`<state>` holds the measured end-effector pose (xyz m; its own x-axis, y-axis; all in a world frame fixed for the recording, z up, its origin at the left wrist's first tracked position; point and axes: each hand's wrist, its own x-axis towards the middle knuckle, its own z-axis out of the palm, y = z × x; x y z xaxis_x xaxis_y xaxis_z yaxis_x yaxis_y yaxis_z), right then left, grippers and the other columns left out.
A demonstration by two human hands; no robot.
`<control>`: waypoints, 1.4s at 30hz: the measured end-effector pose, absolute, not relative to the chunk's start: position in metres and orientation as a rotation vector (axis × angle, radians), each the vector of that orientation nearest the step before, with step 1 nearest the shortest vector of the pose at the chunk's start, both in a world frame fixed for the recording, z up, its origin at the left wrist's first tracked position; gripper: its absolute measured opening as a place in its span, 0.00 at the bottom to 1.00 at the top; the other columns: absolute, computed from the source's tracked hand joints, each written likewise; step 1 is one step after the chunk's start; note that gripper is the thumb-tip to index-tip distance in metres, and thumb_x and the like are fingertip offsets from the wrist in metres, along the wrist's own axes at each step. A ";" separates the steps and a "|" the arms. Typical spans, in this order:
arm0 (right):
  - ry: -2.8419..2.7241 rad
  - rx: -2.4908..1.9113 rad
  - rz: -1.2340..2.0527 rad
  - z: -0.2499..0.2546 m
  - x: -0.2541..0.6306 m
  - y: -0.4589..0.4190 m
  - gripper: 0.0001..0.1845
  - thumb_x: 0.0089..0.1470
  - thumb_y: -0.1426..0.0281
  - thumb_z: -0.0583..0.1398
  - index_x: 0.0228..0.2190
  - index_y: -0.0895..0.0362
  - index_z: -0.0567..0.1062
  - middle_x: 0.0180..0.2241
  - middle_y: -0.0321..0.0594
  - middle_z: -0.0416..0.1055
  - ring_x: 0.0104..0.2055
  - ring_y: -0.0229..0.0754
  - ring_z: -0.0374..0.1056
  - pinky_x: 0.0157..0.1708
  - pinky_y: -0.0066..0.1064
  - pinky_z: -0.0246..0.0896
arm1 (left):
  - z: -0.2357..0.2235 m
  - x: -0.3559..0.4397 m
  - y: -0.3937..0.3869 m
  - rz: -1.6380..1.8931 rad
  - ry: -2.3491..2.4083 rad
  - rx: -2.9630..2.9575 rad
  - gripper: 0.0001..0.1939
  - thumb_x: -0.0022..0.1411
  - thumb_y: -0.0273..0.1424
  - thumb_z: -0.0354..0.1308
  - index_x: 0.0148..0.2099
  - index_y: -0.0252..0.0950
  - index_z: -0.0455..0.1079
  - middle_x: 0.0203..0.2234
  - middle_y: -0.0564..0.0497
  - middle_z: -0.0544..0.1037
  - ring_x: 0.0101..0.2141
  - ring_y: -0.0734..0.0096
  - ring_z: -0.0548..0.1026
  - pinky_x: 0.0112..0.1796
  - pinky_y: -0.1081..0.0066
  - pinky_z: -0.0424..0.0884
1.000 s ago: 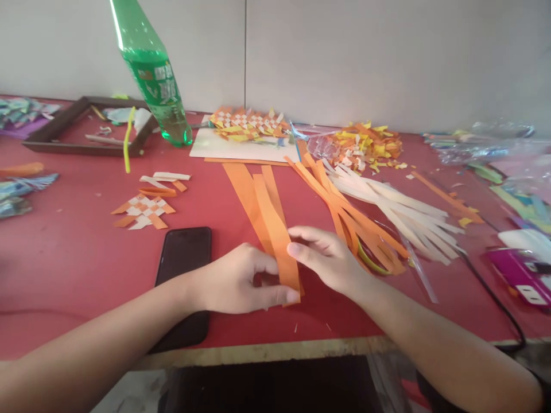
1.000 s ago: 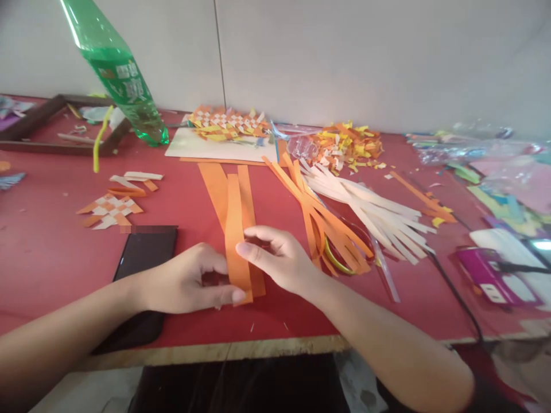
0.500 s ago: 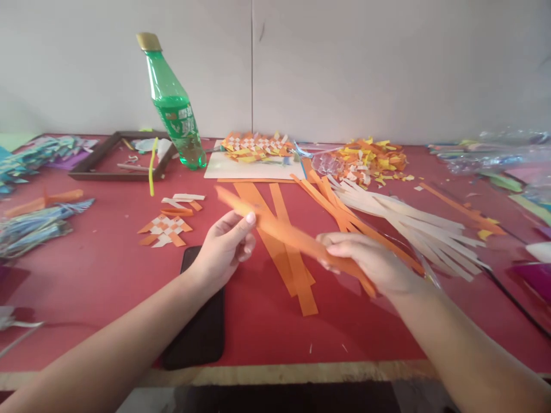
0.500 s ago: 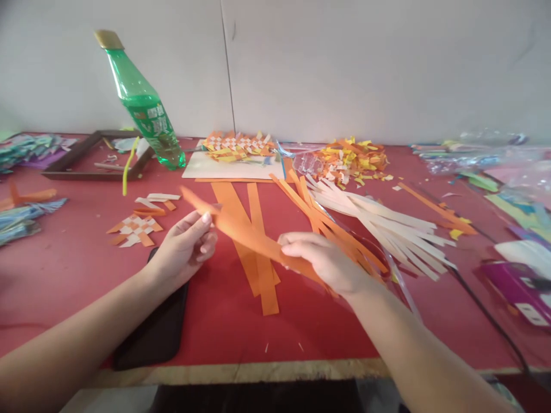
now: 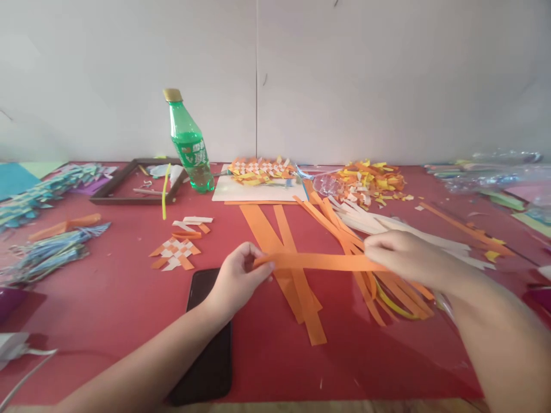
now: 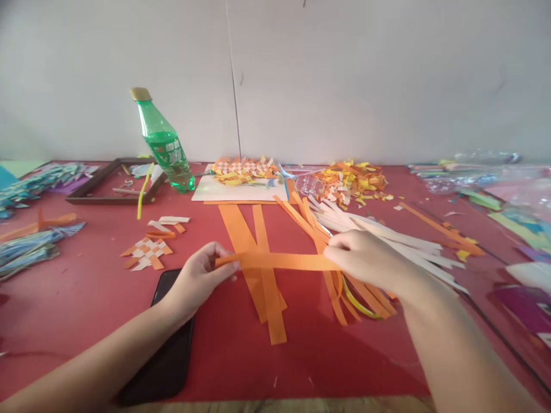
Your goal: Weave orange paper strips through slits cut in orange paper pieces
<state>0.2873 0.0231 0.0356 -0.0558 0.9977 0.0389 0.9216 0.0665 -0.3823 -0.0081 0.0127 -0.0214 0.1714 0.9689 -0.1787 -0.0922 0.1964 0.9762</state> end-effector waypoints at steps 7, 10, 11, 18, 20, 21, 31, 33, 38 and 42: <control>-2.227 -1.126 0.018 0.003 0.196 -0.001 0.10 0.52 0.76 0.58 0.39 0.57 0.71 0.45 0.50 0.70 0.53 0.52 0.64 0.52 0.46 0.64 | -0.027 -0.008 0.011 0.937 1.142 1.297 0.09 0.54 0.27 0.61 0.40 0.37 0.70 0.27 0.55 0.76 0.29 0.72 0.77 0.33 0.73 0.71; -2.260 -0.952 0.152 -0.017 0.181 -0.004 0.12 0.54 0.74 0.61 0.42 0.55 0.71 0.46 0.49 0.71 0.52 0.50 0.66 0.51 0.44 0.67 | -0.025 -0.007 0.011 0.937 1.189 1.388 0.07 0.56 0.28 0.59 0.39 0.36 0.71 0.28 0.53 0.77 0.30 0.70 0.77 0.33 0.73 0.70; -2.261 -0.944 0.206 -0.023 0.182 -0.002 0.13 0.54 0.75 0.61 0.43 0.55 0.71 0.46 0.48 0.72 0.50 0.49 0.68 0.49 0.43 0.69 | -0.023 -0.008 0.010 0.937 1.209 1.417 0.06 0.57 0.29 0.59 0.39 0.36 0.71 0.28 0.53 0.77 0.30 0.70 0.77 0.32 0.72 0.70; -2.227 -0.920 0.360 -0.034 0.192 0.014 0.10 0.57 0.76 0.60 0.41 0.55 0.76 0.41 0.46 0.77 0.41 0.45 0.74 0.42 0.37 0.73 | -0.022 -0.010 0.007 0.927 1.339 1.605 0.05 0.60 0.31 0.57 0.39 0.37 0.71 0.28 0.53 0.77 0.28 0.69 0.76 0.32 0.72 0.69; -2.214 -0.923 0.383 -0.033 0.190 0.013 0.09 0.57 0.76 0.60 0.39 0.56 0.77 0.41 0.45 0.77 0.41 0.44 0.75 0.42 0.36 0.73 | -0.024 -0.011 0.006 0.917 1.349 1.630 0.07 0.62 0.32 0.56 0.42 0.38 0.71 0.28 0.52 0.78 0.28 0.69 0.76 0.32 0.72 0.70; -2.207 -0.926 0.387 -0.033 0.190 0.012 0.09 0.56 0.76 0.60 0.39 0.56 0.77 0.41 0.45 0.78 0.41 0.45 0.75 0.42 0.36 0.73 | -0.025 -0.011 0.006 0.910 1.345 1.638 0.07 0.62 0.33 0.56 0.42 0.38 0.71 0.29 0.52 0.78 0.29 0.69 0.76 0.32 0.71 0.70; -2.144 -0.944 0.375 -0.036 0.194 0.012 0.10 0.59 0.78 0.58 0.38 0.55 0.77 0.42 0.46 0.77 0.42 0.45 0.73 0.43 0.39 0.71 | -0.018 -0.012 0.005 0.853 1.140 1.853 0.12 0.59 0.24 0.56 0.45 0.39 0.72 0.42 0.47 0.79 0.44 0.64 0.77 0.41 0.70 0.74; -2.150 -0.931 0.388 -0.036 0.194 0.010 0.10 0.58 0.79 0.58 0.37 0.55 0.77 0.41 0.45 0.77 0.42 0.45 0.72 0.43 0.40 0.71 | -0.018 -0.012 0.005 0.831 1.059 1.933 0.12 0.58 0.24 0.58 0.45 0.40 0.72 0.42 0.48 0.78 0.45 0.64 0.76 0.45 0.68 0.73; -2.155 -0.914 0.432 -0.034 0.193 0.007 0.10 0.59 0.79 0.56 0.39 0.54 0.75 0.42 0.45 0.76 0.42 0.45 0.71 0.44 0.41 0.69 | -0.020 -0.012 0.007 0.811 1.242 1.998 0.07 0.57 0.25 0.61 0.40 0.39 0.74 0.35 0.50 0.80 0.36 0.67 0.77 0.39 0.69 0.73; -2.139 -0.936 0.478 -0.031 0.191 0.004 0.10 0.60 0.79 0.54 0.39 0.55 0.72 0.41 0.45 0.75 0.44 0.46 0.69 0.44 0.41 0.68 | -0.021 -0.013 0.007 0.783 1.267 2.008 0.08 0.58 0.31 0.64 0.41 0.39 0.75 0.36 0.50 0.81 0.36 0.66 0.78 0.35 0.70 0.73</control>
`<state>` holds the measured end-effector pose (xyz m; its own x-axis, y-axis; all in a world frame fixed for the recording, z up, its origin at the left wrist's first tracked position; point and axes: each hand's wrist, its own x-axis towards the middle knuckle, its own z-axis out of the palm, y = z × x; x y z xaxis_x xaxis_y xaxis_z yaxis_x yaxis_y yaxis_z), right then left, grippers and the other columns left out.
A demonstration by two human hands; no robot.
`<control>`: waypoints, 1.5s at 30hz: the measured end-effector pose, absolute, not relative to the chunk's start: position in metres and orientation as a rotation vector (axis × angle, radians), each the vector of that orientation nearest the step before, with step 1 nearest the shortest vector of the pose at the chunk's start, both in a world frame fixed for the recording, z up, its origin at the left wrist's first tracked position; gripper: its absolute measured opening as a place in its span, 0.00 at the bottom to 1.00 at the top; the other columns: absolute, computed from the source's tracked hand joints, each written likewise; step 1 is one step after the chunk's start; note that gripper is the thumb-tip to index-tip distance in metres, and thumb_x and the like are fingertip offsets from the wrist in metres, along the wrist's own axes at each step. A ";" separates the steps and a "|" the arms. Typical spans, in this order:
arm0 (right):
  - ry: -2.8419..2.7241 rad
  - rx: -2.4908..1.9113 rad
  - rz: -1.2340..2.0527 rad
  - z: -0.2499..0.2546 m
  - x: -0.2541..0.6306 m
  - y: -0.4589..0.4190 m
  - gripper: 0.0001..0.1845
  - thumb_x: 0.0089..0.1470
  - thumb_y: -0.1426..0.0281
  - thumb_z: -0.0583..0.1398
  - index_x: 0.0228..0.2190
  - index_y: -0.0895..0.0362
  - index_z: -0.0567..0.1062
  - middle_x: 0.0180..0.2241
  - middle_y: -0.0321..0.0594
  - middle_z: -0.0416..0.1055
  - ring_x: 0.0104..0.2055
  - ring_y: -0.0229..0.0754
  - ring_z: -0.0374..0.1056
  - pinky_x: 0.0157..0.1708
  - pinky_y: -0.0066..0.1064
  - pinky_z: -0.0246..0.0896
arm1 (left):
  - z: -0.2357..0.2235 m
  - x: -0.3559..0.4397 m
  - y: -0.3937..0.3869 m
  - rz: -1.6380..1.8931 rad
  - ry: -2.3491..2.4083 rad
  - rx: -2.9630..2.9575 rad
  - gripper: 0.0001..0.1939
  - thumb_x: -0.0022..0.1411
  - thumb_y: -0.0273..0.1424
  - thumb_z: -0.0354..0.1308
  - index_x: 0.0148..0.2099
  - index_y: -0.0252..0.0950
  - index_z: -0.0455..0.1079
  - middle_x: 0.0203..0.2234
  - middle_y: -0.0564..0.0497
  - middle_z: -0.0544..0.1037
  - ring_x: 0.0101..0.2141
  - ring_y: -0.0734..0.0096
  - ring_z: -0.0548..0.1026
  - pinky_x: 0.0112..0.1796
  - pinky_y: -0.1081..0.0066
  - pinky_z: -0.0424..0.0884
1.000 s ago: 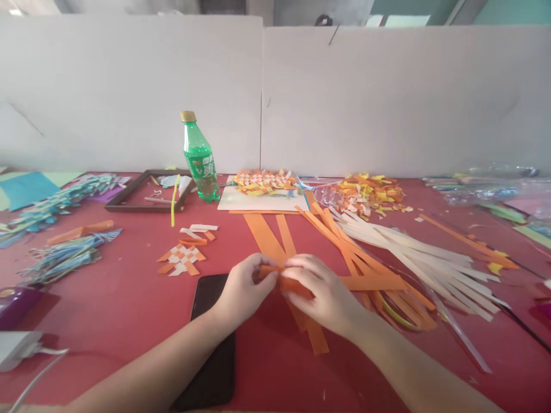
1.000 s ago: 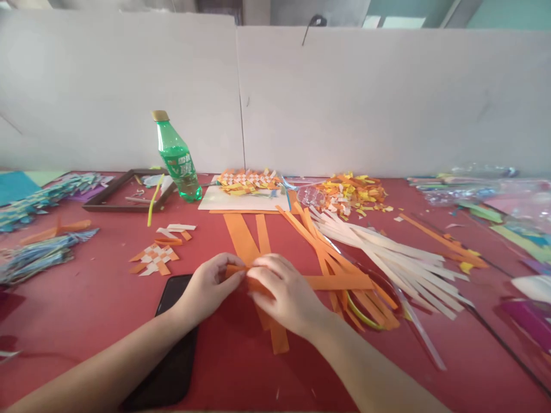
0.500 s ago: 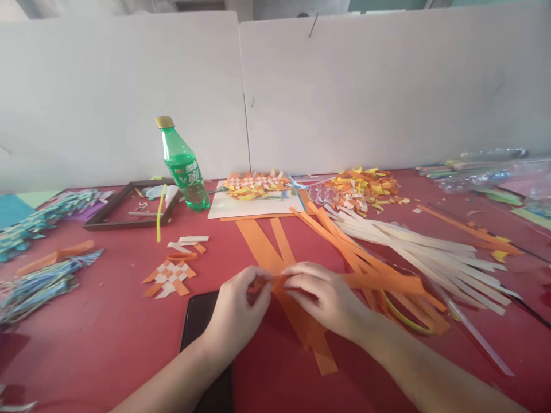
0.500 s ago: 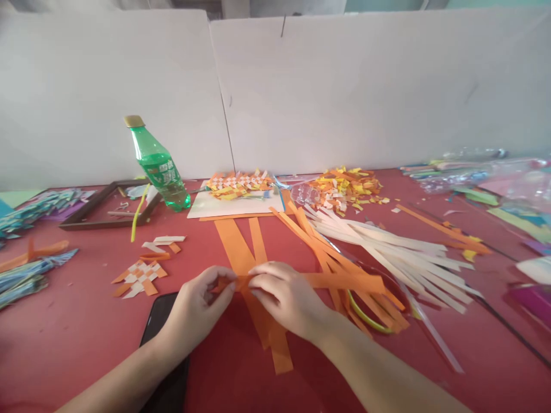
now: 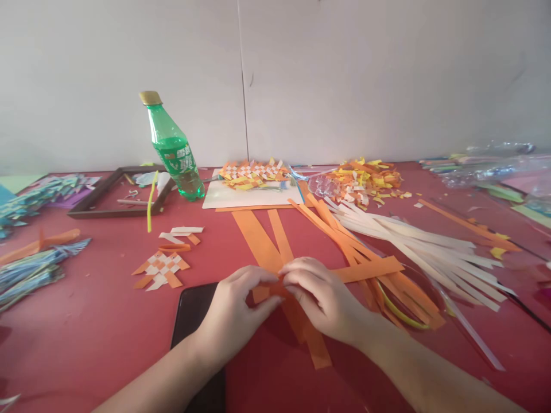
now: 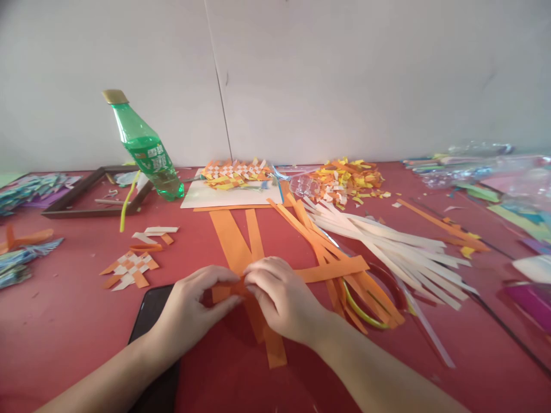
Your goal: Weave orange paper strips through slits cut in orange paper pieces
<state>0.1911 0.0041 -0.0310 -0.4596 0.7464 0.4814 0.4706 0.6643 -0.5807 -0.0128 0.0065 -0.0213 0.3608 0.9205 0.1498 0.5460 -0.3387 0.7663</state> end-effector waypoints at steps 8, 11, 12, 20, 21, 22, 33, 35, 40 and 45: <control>-2.159 -0.919 0.476 -0.032 0.193 0.006 0.10 0.58 0.80 0.55 0.39 0.55 0.70 0.39 0.45 0.74 0.43 0.46 0.69 0.47 0.44 0.66 | -0.021 -0.013 0.003 0.803 1.261 1.962 0.06 0.59 0.32 0.63 0.40 0.39 0.77 0.36 0.48 0.83 0.37 0.64 0.80 0.37 0.70 0.75; -2.124 -0.922 0.336 -0.030 0.193 0.002 0.12 0.55 0.81 0.57 0.40 0.56 0.71 0.44 0.48 0.73 0.50 0.50 0.67 0.51 0.46 0.64 | -0.021 -0.012 0.003 0.873 1.275 1.872 0.04 0.58 0.27 0.62 0.36 0.39 0.78 0.33 0.49 0.83 0.34 0.65 0.80 0.34 0.71 0.75; -2.097 -0.916 0.272 -0.028 0.192 0.000 0.13 0.54 0.81 0.59 0.41 0.56 0.71 0.44 0.49 0.72 0.52 0.51 0.66 0.52 0.47 0.64 | -0.021 -0.012 0.004 0.901 1.282 1.815 0.05 0.58 0.26 0.61 0.36 0.40 0.78 0.33 0.49 0.83 0.33 0.65 0.80 0.34 0.72 0.75; -1.790 -1.056 0.981 -0.021 0.181 -0.016 0.03 0.55 0.68 0.64 0.31 0.55 0.76 0.24 0.37 0.72 0.23 0.37 0.66 0.24 0.28 0.64 | -0.018 -0.009 0.004 1.040 1.155 1.232 0.05 0.55 0.31 0.68 0.32 0.37 0.75 0.30 0.50 0.81 0.33 0.70 0.78 0.35 0.74 0.74; -1.675 -1.079 1.143 -0.021 0.179 -0.015 0.06 0.56 0.65 0.64 0.33 0.55 0.77 0.27 0.38 0.74 0.26 0.38 0.69 0.26 0.29 0.66 | -0.017 -0.008 0.004 1.035 1.106 1.204 0.05 0.55 0.30 0.68 0.32 0.37 0.74 0.29 0.51 0.81 0.32 0.71 0.78 0.35 0.75 0.74; -1.557 -1.075 1.270 -0.021 0.178 -0.013 0.09 0.55 0.63 0.64 0.35 0.55 0.78 0.29 0.39 0.75 0.28 0.39 0.70 0.28 0.30 0.68 | -0.016 -0.008 0.003 1.028 1.059 1.188 0.05 0.55 0.30 0.68 0.32 0.36 0.74 0.29 0.51 0.81 0.31 0.73 0.78 0.34 0.76 0.74; -1.302 -1.192 1.303 -0.019 0.178 -0.011 0.10 0.48 0.63 0.68 0.29 0.56 0.78 0.23 0.34 0.70 0.19 0.32 0.62 0.17 0.25 0.59 | -0.015 -0.007 -0.001 0.987 0.923 1.129 0.13 0.56 0.24 0.66 0.43 0.37 0.68 0.33 0.52 0.82 0.37 0.75 0.80 0.40 0.77 0.76; -1.236 -1.222 1.323 -0.022 0.178 -0.011 0.11 0.48 0.62 0.68 0.30 0.56 0.78 0.22 0.34 0.70 0.19 0.33 0.63 0.18 0.25 0.62 | -0.013 -0.006 0.000 0.992 0.945 1.090 0.14 0.55 0.25 0.68 0.43 0.36 0.69 0.34 0.52 0.82 0.37 0.75 0.81 0.40 0.78 0.76; -1.130 -1.177 1.377 -0.025 0.178 -0.011 0.10 0.49 0.63 0.69 0.30 0.56 0.77 0.21 0.33 0.71 0.21 0.33 0.68 0.25 0.25 0.67 | -0.008 -0.005 0.000 0.954 1.060 0.958 0.12 0.54 0.29 0.70 0.40 0.34 0.72 0.33 0.50 0.85 0.36 0.73 0.82 0.39 0.79 0.76; -1.141 -1.165 1.424 -0.020 0.177 -0.010 0.10 0.49 0.63 0.69 0.30 0.57 0.79 0.22 0.34 0.72 0.21 0.32 0.68 0.23 0.24 0.66 | -0.008 -0.005 -0.001 0.928 1.049 0.970 0.11 0.55 0.29 0.69 0.39 0.34 0.73 0.33 0.50 0.85 0.35 0.72 0.83 0.38 0.78 0.76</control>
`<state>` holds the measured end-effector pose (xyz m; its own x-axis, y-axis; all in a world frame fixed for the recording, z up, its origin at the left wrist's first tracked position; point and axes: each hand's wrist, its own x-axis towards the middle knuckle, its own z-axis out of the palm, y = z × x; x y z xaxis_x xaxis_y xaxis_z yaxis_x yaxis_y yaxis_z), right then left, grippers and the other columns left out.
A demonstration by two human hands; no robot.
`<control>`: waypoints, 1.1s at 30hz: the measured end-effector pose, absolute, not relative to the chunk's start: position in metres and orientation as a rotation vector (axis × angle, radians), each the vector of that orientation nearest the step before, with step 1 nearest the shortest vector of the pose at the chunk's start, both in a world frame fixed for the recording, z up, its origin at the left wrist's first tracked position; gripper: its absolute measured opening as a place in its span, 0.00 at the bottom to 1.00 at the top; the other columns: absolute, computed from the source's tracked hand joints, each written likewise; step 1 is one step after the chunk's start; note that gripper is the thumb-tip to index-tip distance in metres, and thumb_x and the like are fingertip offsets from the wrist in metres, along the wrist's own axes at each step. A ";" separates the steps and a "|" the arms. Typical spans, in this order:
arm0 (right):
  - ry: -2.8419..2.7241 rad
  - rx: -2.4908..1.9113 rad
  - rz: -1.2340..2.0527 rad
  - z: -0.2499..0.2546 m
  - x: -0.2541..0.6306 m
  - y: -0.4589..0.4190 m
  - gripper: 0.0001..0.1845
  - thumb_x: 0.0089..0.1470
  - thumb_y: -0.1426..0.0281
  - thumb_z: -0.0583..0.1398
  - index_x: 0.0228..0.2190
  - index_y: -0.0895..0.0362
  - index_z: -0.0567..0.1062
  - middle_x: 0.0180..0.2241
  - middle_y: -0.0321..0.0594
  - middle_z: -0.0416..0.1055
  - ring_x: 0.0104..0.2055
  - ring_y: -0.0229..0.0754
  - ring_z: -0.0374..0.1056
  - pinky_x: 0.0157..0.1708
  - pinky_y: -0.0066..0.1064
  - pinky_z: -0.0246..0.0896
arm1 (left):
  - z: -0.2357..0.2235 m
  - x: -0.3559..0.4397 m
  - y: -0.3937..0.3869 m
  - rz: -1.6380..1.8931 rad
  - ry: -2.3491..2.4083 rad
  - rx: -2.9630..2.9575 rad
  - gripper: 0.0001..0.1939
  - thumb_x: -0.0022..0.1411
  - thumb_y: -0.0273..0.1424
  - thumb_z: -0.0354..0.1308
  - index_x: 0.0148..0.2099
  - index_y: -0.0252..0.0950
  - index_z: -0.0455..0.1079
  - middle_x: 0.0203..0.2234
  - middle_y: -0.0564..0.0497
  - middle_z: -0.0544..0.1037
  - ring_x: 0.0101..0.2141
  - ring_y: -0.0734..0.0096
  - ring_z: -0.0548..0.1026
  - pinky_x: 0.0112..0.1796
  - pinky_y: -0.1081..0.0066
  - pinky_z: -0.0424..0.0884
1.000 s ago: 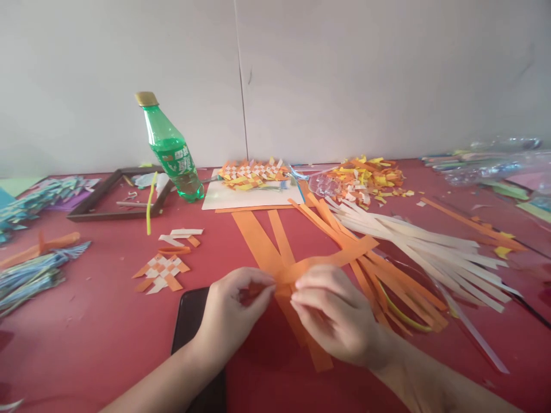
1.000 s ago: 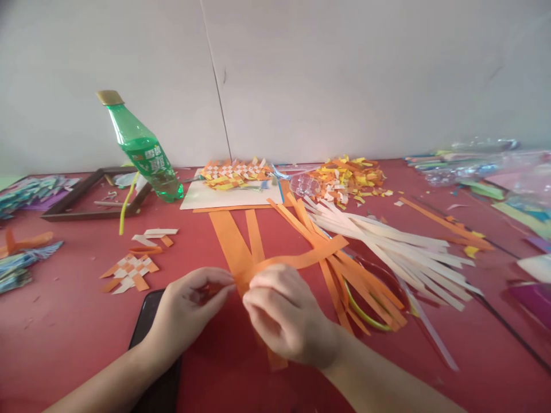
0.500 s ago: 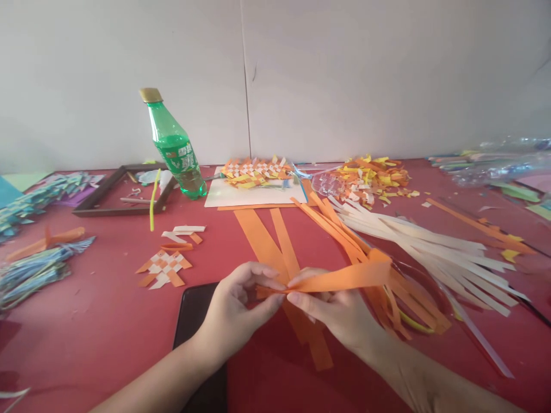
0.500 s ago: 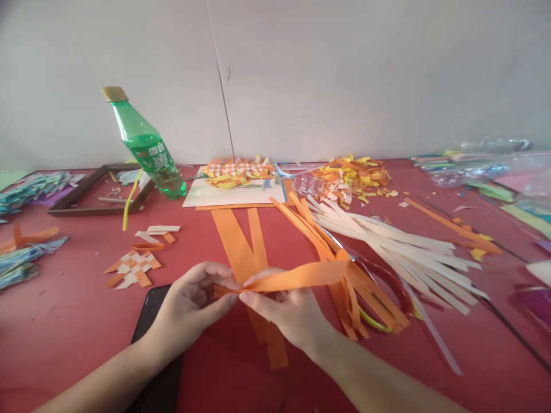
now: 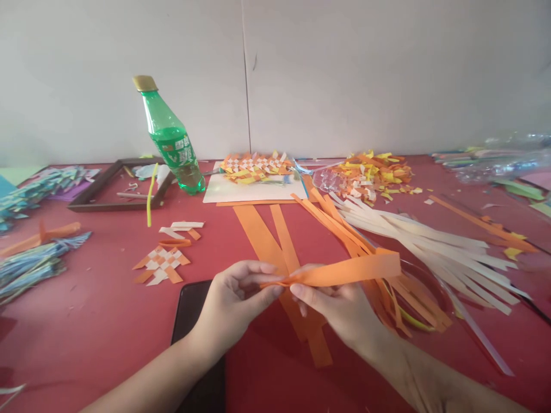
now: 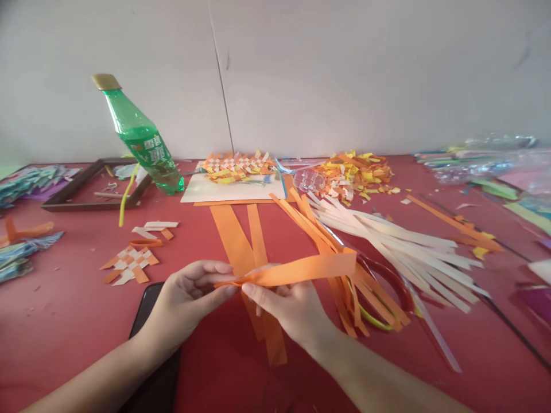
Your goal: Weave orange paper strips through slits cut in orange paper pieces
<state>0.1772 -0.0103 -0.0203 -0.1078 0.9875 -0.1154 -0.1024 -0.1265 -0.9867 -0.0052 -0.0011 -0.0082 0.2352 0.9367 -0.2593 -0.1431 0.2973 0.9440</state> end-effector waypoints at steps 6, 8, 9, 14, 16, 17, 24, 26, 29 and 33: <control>-1.211 -1.182 1.357 -0.023 0.176 -0.011 0.09 0.51 0.63 0.67 0.29 0.56 0.79 0.21 0.35 0.72 0.22 0.33 0.68 0.24 0.24 0.67 | -0.010 -0.006 -0.001 0.929 1.024 0.993 0.15 0.54 0.29 0.70 0.43 0.36 0.71 0.33 0.52 0.85 0.36 0.73 0.83 0.38 0.79 0.76; -1.226 -1.186 1.330 -0.027 0.176 -0.013 0.08 0.51 0.63 0.67 0.30 0.56 0.79 0.23 0.35 0.73 0.22 0.33 0.68 0.24 0.23 0.67 | -0.010 -0.005 -0.002 0.892 1.029 1.003 0.19 0.52 0.30 0.71 0.45 0.35 0.71 0.33 0.51 0.85 0.35 0.71 0.83 0.38 0.78 0.77; -1.238 -1.186 1.319 -0.029 0.176 -0.014 0.08 0.51 0.63 0.67 0.30 0.56 0.79 0.23 0.35 0.73 0.22 0.32 0.68 0.24 0.23 0.67 | -0.009 -0.005 -0.002 0.872 1.045 1.014 0.20 0.51 0.31 0.72 0.46 0.35 0.72 0.33 0.51 0.85 0.35 0.71 0.83 0.38 0.77 0.77; -1.268 -1.157 1.314 -0.029 0.177 -0.014 0.09 0.52 0.64 0.67 0.27 0.57 0.78 0.22 0.34 0.70 0.23 0.31 0.67 0.24 0.21 0.65 | -0.007 -0.004 -0.005 0.868 1.155 1.045 0.14 0.53 0.32 0.70 0.42 0.34 0.75 0.30 0.51 0.85 0.30 0.75 0.82 0.32 0.81 0.74; -1.268 -1.146 1.348 -0.026 0.178 -0.013 0.10 0.51 0.64 0.67 0.25 0.57 0.77 0.21 0.34 0.69 0.22 0.31 0.66 0.23 0.21 0.63 | -0.007 -0.004 -0.005 0.877 1.128 1.014 0.12 0.53 0.31 0.70 0.40 0.35 0.75 0.29 0.52 0.84 0.29 0.77 0.81 0.31 0.83 0.73; -1.265 -1.141 1.365 -0.025 0.178 -0.012 0.10 0.51 0.64 0.67 0.25 0.58 0.77 0.21 0.34 0.69 0.22 0.31 0.66 0.22 0.21 0.62 | -0.007 -0.005 -0.004 0.879 1.101 0.994 0.12 0.53 0.31 0.70 0.39 0.35 0.75 0.28 0.53 0.84 0.29 0.77 0.81 0.31 0.83 0.73; -1.230 -1.061 1.450 -0.014 0.174 -0.006 0.09 0.53 0.67 0.65 0.24 0.58 0.76 0.20 0.34 0.69 0.22 0.31 0.66 0.23 0.22 0.64 | -0.005 -0.001 -0.004 0.960 1.079 0.919 0.08 0.52 0.29 0.71 0.32 0.35 0.75 0.25 0.54 0.84 0.28 0.77 0.82 0.33 0.83 0.74; -1.225 -1.053 1.450 -0.013 0.174 -0.005 0.09 0.53 0.68 0.65 0.24 0.58 0.77 0.20 0.34 0.69 0.22 0.31 0.66 0.24 0.23 0.64 | -0.004 0.001 -0.005 0.982 1.115 0.936 0.06 0.51 0.28 0.71 0.31 0.36 0.76 0.25 0.54 0.84 0.28 0.77 0.81 0.32 0.84 0.74; -1.236 -1.054 1.441 -0.013 0.174 -0.006 0.09 0.54 0.68 0.65 0.24 0.58 0.77 0.20 0.34 0.69 0.23 0.32 0.67 0.25 0.23 0.65 | -0.004 0.002 -0.005 1.030 1.084 0.943 0.05 0.51 0.26 0.70 0.30 0.36 0.77 0.24 0.54 0.84 0.27 0.75 0.81 0.32 0.82 0.75; -1.268 -1.033 1.396 -0.018 0.176 -0.009 0.07 0.54 0.69 0.65 0.26 0.57 0.78 0.22 0.35 0.70 0.23 0.32 0.68 0.25 0.24 0.65 | -0.007 -0.001 -0.004 1.036 0.988 0.966 0.04 0.53 0.25 0.69 0.30 0.37 0.77 0.25 0.54 0.84 0.28 0.74 0.82 0.31 0.79 0.77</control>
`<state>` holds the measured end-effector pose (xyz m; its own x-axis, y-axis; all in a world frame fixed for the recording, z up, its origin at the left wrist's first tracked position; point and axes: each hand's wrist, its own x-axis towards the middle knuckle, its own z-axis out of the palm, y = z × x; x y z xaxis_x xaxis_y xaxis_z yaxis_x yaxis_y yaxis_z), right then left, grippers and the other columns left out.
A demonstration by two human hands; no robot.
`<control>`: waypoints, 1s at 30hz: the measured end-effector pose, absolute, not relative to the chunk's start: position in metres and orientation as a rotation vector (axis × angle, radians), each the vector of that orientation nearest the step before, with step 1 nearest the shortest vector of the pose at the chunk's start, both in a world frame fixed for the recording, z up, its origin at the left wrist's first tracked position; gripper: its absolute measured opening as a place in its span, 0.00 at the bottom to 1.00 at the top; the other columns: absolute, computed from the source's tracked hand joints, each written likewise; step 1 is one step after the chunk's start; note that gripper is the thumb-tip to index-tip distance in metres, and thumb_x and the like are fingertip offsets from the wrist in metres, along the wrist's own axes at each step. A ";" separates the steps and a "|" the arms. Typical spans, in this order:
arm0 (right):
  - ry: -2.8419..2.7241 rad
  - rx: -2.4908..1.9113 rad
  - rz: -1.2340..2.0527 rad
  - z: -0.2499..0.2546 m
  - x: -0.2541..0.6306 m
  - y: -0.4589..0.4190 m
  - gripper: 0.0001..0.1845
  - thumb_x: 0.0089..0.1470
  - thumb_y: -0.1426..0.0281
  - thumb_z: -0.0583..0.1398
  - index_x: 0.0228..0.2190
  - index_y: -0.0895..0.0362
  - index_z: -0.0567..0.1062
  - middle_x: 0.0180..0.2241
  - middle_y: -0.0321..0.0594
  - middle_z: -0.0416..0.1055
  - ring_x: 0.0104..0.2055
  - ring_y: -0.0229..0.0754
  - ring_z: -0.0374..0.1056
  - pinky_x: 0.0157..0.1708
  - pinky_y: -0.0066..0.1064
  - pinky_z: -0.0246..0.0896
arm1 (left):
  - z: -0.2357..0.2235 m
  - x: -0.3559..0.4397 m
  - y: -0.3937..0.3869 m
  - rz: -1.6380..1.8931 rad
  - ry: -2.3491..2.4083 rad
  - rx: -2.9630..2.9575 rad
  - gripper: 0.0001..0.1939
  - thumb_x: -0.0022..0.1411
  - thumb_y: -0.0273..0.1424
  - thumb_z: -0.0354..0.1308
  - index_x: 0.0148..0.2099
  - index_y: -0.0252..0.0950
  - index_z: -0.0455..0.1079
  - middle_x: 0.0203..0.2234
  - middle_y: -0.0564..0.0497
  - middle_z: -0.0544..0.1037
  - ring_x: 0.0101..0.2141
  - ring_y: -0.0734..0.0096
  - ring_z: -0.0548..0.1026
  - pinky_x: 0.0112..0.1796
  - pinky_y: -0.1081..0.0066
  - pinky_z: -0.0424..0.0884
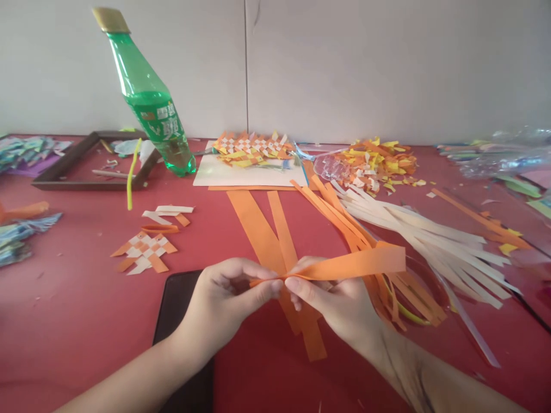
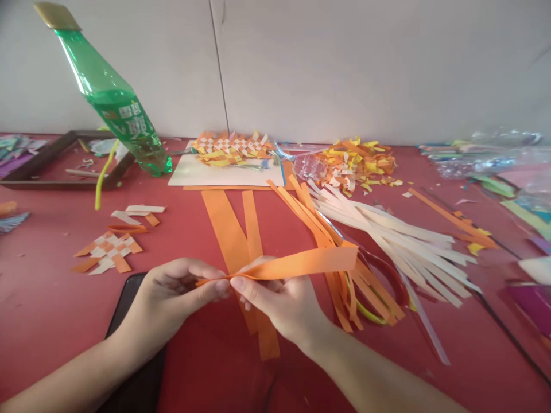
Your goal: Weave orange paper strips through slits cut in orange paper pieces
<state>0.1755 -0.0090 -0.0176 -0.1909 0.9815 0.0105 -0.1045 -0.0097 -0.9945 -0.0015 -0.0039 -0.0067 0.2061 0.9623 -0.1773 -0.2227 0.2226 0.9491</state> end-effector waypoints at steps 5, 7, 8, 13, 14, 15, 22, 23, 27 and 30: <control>-1.257 -1.008 1.344 -0.019 0.178 -0.010 0.05 0.54 0.70 0.65 0.27 0.57 0.79 0.23 0.35 0.71 0.24 0.33 0.69 0.25 0.24 0.67 | -0.008 -0.008 -0.001 0.995 1.035 1.017 0.04 0.54 0.27 0.69 0.30 0.36 0.77 0.24 0.54 0.83 0.26 0.75 0.81 0.29 0.81 0.75; -1.248 -1.025 1.340 -0.017 0.178 -0.010 0.07 0.54 0.70 0.65 0.25 0.57 0.79 0.22 0.35 0.71 0.22 0.33 0.68 0.23 0.25 0.67 | -0.007 -0.007 -0.001 0.985 1.061 1.023 0.05 0.53 0.28 0.70 0.30 0.36 0.77 0.24 0.53 0.83 0.26 0.75 0.80 0.29 0.80 0.75; -1.242 -1.039 1.341 -0.016 0.178 -0.009 0.08 0.53 0.69 0.65 0.24 0.57 0.78 0.21 0.35 0.71 0.22 0.33 0.68 0.22 0.25 0.66 | -0.007 -0.006 -0.002 0.993 1.079 1.016 0.05 0.53 0.29 0.70 0.30 0.36 0.77 0.24 0.53 0.83 0.26 0.75 0.80 0.29 0.80 0.75; -1.156 -1.101 1.407 -0.013 0.177 -0.007 0.10 0.51 0.68 0.66 0.22 0.57 0.76 0.19 0.34 0.69 0.20 0.34 0.66 0.21 0.27 0.66 | -0.002 -0.001 -0.005 1.014 1.170 0.947 0.08 0.50 0.31 0.72 0.29 0.35 0.75 0.23 0.52 0.82 0.25 0.74 0.79 0.28 0.79 0.73; -1.126 -1.105 1.412 -0.014 0.177 -0.006 0.09 0.51 0.67 0.67 0.22 0.57 0.77 0.19 0.34 0.70 0.20 0.34 0.66 0.20 0.27 0.66 | -0.002 -0.001 -0.005 1.010 1.176 0.937 0.09 0.50 0.31 0.72 0.30 0.34 0.75 0.23 0.52 0.82 0.25 0.73 0.79 0.28 0.78 0.74; -1.095 -1.111 1.411 -0.015 0.177 -0.006 0.08 0.50 0.67 0.67 0.23 0.56 0.77 0.19 0.34 0.70 0.20 0.34 0.66 0.20 0.27 0.66 | -0.001 -0.001 -0.004 1.014 1.177 0.925 0.10 0.49 0.31 0.72 0.30 0.34 0.75 0.23 0.52 0.82 0.25 0.74 0.79 0.28 0.79 0.74; -1.029 -1.110 1.359 -0.025 0.180 -0.007 0.07 0.51 0.67 0.68 0.25 0.54 0.78 0.21 0.34 0.73 0.21 0.34 0.67 0.21 0.26 0.67 | -0.003 -0.004 0.000 1.054 1.148 0.893 0.11 0.51 0.31 0.72 0.34 0.35 0.74 0.22 0.56 0.81 0.26 0.79 0.79 0.31 0.83 0.74; -1.031 -1.102 1.359 -0.026 0.180 -0.007 0.06 0.51 0.67 0.68 0.25 0.54 0.78 0.21 0.34 0.73 0.22 0.34 0.67 0.21 0.26 0.67 | -0.003 -0.004 0.000 1.045 1.137 0.905 0.11 0.52 0.31 0.72 0.34 0.35 0.74 0.22 0.56 0.81 0.27 0.79 0.79 0.31 0.84 0.74; -1.028 -1.089 1.368 -0.025 0.181 -0.007 0.06 0.52 0.67 0.68 0.26 0.53 0.78 0.21 0.33 0.72 0.23 0.34 0.67 0.22 0.27 0.67 | -0.003 -0.004 -0.002 1.056 1.122 0.902 0.08 0.53 0.31 0.71 0.33 0.35 0.75 0.23 0.56 0.82 0.27 0.78 0.80 0.33 0.83 0.75; -1.019 -1.095 1.386 -0.022 0.181 -0.006 0.07 0.51 0.66 0.68 0.25 0.53 0.79 0.21 0.34 0.72 0.23 0.35 0.67 0.23 0.28 0.66 | -0.002 -0.003 -0.002 1.081 1.135 0.874 0.08 0.53 0.31 0.71 0.31 0.35 0.75 0.23 0.55 0.82 0.27 0.78 0.81 0.33 0.83 0.76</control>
